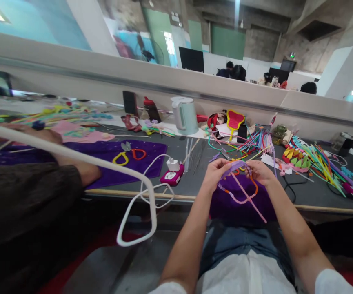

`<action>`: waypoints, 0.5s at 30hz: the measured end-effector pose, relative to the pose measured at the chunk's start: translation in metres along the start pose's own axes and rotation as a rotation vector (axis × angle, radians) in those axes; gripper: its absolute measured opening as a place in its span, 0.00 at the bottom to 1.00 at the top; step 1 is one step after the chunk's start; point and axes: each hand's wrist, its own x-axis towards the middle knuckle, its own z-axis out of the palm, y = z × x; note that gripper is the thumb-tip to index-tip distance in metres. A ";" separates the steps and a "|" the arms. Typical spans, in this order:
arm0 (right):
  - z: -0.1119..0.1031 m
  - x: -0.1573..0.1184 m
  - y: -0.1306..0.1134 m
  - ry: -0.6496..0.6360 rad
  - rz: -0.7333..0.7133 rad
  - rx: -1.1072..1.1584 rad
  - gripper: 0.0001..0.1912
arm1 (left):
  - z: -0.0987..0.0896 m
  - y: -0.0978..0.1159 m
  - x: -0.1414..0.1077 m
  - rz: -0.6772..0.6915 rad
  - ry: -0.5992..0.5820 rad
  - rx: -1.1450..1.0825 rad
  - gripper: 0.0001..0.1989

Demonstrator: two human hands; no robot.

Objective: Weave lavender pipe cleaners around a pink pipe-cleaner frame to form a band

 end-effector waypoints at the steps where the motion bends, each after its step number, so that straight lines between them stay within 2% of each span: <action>1: -0.001 -0.002 0.000 0.008 0.004 0.045 0.13 | 0.004 0.003 0.000 0.012 -0.009 0.010 0.13; 6: -0.010 -0.012 0.003 -0.034 -0.026 0.210 0.09 | 0.017 0.012 0.000 0.047 -0.043 0.036 0.13; 12: -0.019 -0.015 0.009 -0.140 0.032 0.377 0.07 | 0.023 0.011 0.007 0.011 -0.180 0.082 0.15; 14: -0.022 -0.012 0.009 -0.109 0.014 0.347 0.07 | 0.021 0.008 0.015 -0.031 -0.222 0.053 0.15; 15: -0.024 -0.010 0.010 -0.041 -0.032 0.314 0.08 | 0.020 0.005 0.020 -0.052 -0.225 0.016 0.15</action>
